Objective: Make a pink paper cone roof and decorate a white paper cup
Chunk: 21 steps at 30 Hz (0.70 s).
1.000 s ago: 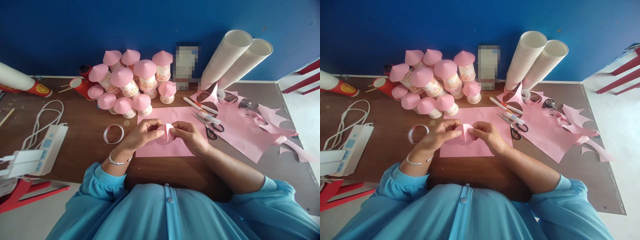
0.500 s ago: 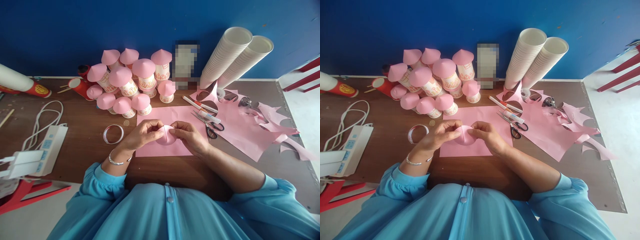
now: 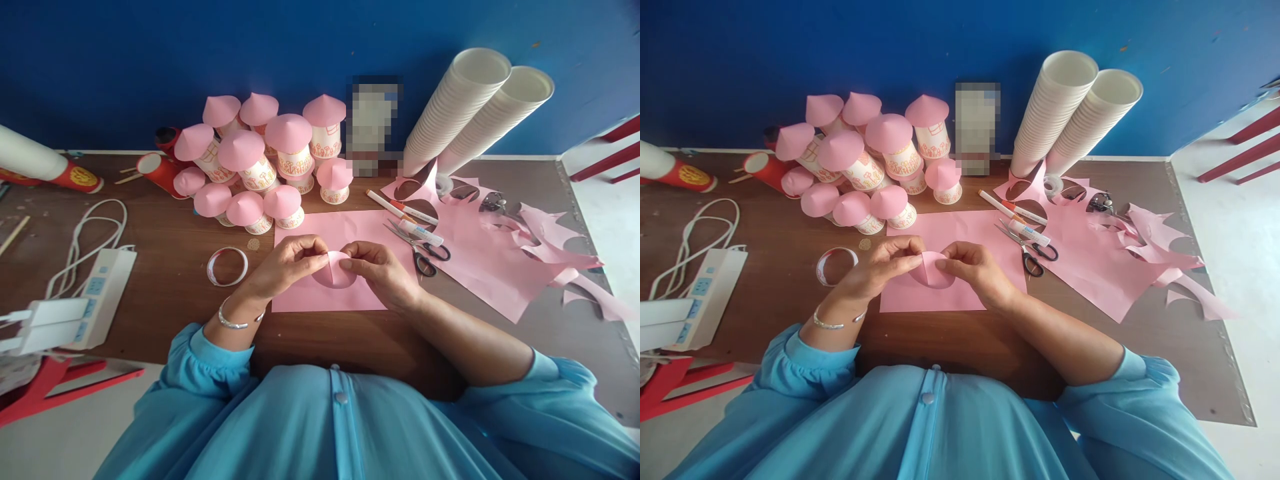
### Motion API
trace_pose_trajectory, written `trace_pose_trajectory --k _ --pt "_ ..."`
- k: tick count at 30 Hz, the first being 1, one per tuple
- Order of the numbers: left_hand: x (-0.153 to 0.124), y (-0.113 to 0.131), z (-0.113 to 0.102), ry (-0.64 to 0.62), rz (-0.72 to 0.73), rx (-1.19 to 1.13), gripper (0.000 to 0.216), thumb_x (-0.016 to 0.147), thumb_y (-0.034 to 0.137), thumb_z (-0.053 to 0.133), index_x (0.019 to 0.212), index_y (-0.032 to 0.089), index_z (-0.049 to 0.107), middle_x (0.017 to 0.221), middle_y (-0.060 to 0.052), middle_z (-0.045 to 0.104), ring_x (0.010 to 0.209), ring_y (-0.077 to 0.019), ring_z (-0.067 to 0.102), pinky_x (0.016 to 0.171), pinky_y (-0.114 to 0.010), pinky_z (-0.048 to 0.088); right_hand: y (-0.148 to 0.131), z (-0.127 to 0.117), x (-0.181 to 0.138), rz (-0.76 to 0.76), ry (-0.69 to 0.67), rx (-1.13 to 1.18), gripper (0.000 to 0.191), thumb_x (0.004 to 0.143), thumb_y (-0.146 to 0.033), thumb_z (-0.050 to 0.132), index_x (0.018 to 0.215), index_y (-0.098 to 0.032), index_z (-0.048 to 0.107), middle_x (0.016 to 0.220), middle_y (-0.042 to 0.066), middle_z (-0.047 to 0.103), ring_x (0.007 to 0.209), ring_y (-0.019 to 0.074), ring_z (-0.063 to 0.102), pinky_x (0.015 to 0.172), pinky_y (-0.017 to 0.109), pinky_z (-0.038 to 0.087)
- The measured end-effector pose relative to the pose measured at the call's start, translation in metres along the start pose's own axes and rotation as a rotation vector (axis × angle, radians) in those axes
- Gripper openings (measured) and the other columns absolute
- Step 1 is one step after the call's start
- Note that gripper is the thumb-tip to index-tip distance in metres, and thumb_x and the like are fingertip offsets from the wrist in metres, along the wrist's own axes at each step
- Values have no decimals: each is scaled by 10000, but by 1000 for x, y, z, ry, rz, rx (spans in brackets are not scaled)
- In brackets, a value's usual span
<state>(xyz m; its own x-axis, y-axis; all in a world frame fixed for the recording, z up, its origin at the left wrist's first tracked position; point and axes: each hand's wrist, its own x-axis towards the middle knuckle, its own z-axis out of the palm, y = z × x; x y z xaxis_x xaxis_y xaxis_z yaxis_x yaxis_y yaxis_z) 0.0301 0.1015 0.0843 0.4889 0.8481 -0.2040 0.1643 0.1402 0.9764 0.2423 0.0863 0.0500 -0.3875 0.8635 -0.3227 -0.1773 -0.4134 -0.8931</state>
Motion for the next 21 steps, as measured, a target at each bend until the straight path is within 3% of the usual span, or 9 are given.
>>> trace_pose_trajectory --k 8,17,21 --pt "1 -3 0 17 27 5 278 898 367 653 723 173 559 676 43 440 654 -108 357 617 -275 286 0 0 0 -2 -5 14 346 721 -467 887 767 -175 706 715 -26 597 699 123 464 686 293 318" --pt "1 -2 0 45 34 36 221 895 325 637 751 172 570 697 43 464 666 -105 379 622 -270 301 -1 0 -1 -25 -16 35 338 734 -457 891 780 -179 705 742 -21 602 707 123 474 677 283 340" --pt "1 -3 -1 -2 37 48 200 892 330 639 778 173 587 704 37 497 669 -110 410 618 -266 319 -3 0 -1 -52 -21 5 343 772 -496 858 836 -180 740 795 -4 643 757 136 511 714 287 367"
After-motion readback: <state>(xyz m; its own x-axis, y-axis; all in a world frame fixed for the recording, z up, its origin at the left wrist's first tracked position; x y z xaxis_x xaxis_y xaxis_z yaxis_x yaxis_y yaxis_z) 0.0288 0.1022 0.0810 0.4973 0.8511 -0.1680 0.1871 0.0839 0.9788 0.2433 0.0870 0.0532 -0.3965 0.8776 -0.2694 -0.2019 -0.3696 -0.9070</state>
